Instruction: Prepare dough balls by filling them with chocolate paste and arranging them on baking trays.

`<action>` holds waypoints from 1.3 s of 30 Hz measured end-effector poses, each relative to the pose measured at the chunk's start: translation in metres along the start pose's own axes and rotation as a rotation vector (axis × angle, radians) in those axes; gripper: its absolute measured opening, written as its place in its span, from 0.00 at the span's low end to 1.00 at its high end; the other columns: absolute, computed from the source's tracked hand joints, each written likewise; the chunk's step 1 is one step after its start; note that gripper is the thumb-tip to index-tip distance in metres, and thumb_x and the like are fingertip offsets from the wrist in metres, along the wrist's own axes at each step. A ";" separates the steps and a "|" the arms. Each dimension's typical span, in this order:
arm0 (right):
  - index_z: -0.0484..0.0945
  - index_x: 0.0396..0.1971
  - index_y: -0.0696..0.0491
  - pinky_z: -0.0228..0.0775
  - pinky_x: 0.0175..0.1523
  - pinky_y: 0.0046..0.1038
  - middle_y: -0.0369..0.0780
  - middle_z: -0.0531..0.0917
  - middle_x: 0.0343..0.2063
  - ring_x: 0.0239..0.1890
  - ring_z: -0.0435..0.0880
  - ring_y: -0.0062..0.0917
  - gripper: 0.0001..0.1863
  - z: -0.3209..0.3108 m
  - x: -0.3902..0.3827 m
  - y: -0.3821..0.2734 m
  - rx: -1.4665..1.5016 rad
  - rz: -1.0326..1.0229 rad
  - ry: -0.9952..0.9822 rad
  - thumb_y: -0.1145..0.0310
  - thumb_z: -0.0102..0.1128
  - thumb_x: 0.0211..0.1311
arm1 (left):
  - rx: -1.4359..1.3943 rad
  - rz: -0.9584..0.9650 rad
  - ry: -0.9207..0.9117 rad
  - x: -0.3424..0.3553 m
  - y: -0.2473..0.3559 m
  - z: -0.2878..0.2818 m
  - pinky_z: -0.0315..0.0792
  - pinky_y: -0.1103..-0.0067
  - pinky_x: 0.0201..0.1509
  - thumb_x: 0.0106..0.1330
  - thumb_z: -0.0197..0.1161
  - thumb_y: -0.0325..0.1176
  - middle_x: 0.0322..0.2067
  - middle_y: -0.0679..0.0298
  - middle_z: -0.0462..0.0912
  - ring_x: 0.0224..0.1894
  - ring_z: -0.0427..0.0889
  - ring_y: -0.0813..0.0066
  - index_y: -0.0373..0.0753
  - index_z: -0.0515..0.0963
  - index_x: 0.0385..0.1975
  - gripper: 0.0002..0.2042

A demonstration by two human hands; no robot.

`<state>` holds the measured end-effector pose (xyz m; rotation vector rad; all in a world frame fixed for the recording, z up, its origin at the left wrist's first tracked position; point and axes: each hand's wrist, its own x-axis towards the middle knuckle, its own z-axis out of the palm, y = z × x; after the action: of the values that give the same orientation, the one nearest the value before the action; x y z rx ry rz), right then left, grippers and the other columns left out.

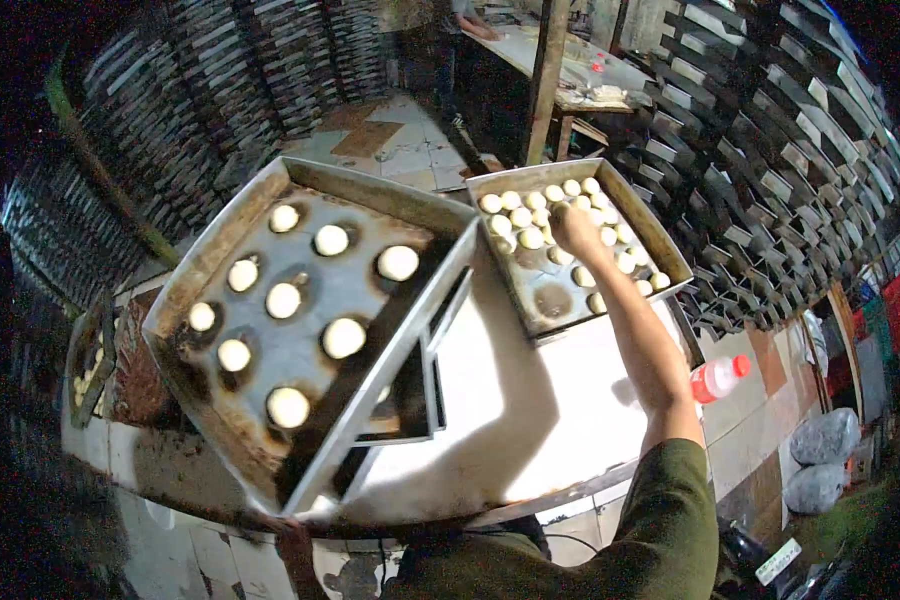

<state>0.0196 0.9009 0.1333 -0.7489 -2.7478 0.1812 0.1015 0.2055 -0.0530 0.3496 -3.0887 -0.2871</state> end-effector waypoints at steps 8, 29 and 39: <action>0.67 0.40 0.66 0.64 0.50 0.38 0.54 0.76 0.36 0.45 0.73 0.43 0.21 0.153 -0.013 0.082 -0.231 0.125 0.064 0.64 0.46 0.52 | -0.150 0.009 0.187 -0.073 0.099 -0.060 0.71 0.68 0.40 0.60 0.53 0.42 0.36 0.47 0.77 0.37 0.77 0.55 0.29 0.56 0.56 0.29; 0.70 0.33 0.60 0.63 0.34 0.22 0.39 0.73 0.23 0.26 0.69 0.20 0.11 0.009 -0.500 -0.471 1.374 -0.374 -0.371 0.68 0.42 0.65 | -1.721 -0.024 -0.052 -0.167 -0.050 -0.113 0.56 0.76 0.58 0.61 0.43 0.24 0.57 0.53 0.59 0.55 0.63 0.71 0.35 0.50 0.61 0.26; 0.62 0.41 0.63 0.65 0.42 0.41 0.57 0.70 0.36 0.39 0.70 0.48 0.19 0.193 -0.324 -0.625 0.527 -0.408 -0.120 0.73 0.54 0.49 | -2.407 -0.212 -0.380 -0.007 -0.102 -0.100 0.65 0.68 0.56 0.59 0.50 0.26 0.47 0.55 0.70 0.52 0.68 0.62 0.37 0.68 0.44 0.13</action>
<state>-0.0707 0.1904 -0.0063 -0.0390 -2.6964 0.8350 0.1351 0.0915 0.0267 0.3117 -0.7912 -3.1178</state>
